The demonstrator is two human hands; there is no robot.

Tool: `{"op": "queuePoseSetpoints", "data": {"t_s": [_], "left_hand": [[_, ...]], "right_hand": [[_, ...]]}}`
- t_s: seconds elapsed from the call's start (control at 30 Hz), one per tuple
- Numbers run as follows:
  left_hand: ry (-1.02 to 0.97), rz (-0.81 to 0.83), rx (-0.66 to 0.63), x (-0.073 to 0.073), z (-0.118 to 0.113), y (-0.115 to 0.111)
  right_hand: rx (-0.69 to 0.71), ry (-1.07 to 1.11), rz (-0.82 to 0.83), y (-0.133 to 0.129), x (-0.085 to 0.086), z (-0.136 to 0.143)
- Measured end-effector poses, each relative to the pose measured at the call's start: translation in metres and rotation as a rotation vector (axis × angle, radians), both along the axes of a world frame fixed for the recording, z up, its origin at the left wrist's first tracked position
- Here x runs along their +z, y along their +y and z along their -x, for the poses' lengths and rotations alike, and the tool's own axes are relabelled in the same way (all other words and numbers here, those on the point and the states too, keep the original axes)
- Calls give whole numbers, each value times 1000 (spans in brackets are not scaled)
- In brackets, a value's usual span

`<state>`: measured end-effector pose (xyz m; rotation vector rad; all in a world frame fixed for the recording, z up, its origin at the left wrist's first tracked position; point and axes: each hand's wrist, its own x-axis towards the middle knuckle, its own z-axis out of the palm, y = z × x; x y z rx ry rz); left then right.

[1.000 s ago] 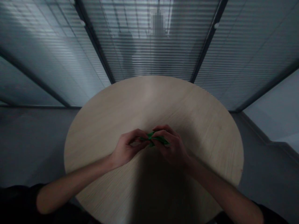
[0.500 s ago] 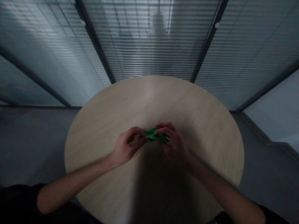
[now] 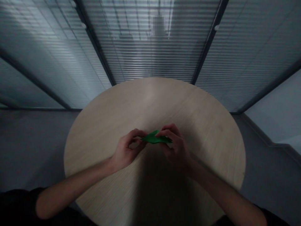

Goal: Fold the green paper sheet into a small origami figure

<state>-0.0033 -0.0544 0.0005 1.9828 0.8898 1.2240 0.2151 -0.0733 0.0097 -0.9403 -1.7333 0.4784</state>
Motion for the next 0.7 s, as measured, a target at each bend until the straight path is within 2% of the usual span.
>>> {"op": "queuePoseSetpoints", "data": {"t_s": [0.17, 0.27, 0.37, 0.53, 0.7], "left_hand": [[49, -94, -50, 4, 1, 1], [25, -99, -131, 6, -1, 2], [48, -70, -159, 5, -2, 2], [23, -58, -121, 3, -2, 1], [14, -42, -109, 7, -2, -1]], "right_hand": [[58, 82, 98, 0, 0, 2], [88, 84, 64, 1, -2, 1], [118, 39, 19, 2, -4, 1], [49, -62, -43, 2, -8, 1], [-19, -79, -58, 3, -10, 0]]}}
